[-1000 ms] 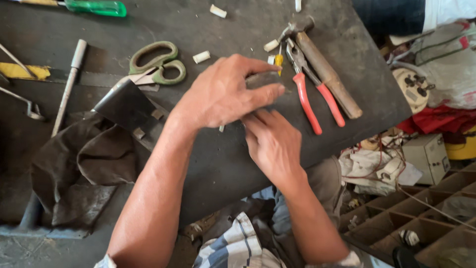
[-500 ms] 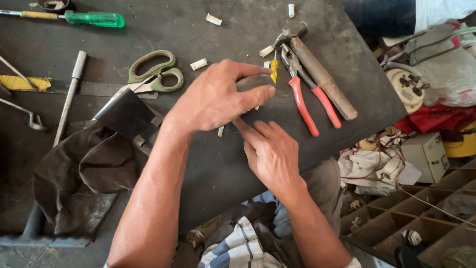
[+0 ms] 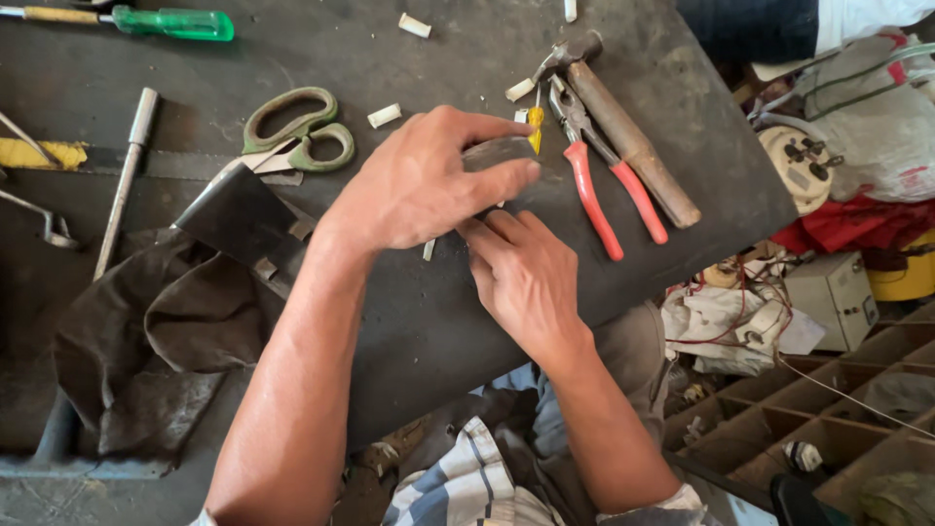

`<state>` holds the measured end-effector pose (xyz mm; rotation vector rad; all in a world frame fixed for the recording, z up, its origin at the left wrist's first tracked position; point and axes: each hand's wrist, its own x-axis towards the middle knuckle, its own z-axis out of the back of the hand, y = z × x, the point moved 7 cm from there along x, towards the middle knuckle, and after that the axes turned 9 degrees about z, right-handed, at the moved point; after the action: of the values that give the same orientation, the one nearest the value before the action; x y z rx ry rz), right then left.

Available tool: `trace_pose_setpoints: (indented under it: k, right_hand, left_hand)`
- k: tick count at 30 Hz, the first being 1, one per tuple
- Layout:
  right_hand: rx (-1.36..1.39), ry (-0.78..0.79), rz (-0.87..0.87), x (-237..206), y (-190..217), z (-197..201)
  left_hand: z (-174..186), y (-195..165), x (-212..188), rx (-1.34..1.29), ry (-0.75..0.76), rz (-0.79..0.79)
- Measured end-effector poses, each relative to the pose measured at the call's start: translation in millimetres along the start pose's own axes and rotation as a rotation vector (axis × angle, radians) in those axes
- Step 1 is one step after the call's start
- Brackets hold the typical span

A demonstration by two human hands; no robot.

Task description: The person hammers small white plastic inserts into the holes of a round metal ring on a workbench, then holds the ring and presses additional inserts into place by hand, working around the ring one piece at a time.

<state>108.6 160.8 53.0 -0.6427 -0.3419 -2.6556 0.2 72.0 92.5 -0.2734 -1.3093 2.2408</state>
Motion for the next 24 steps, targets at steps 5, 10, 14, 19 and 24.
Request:
trace_pose_setpoints:
  k: [5, 10, 14, 19, 24]
  right_hand:
    - [-0.023, 0.023, -0.025, 0.5, 0.3, 1.2]
    - [-0.037, -0.001, -0.016, 0.3, 1.9, 1.7]
    - [-0.043, 0.019, -0.047, -2.3, -0.7, -1.9]
    - [-0.028, -0.012, -0.029, -1.8, -1.2, -0.2]
    - [-0.026, 0.068, -0.081, -1.4, -4.3, -2.1]
  left_hand:
    - [-3.4, 9.2, 1.6, 0.006, 0.039, 0.094]
    - [-4.5, 8.6, 2.1, 0.019, 0.024, 0.072]
    - [-6.9, 10.6, 2.0, -0.018, 0.049, 0.088]
    - [-5.6, 3.8, 1.3, 0.044, -0.033, -0.008]
    - [-11.7, 14.0, 4.1, -0.006, 0.082, 0.127]
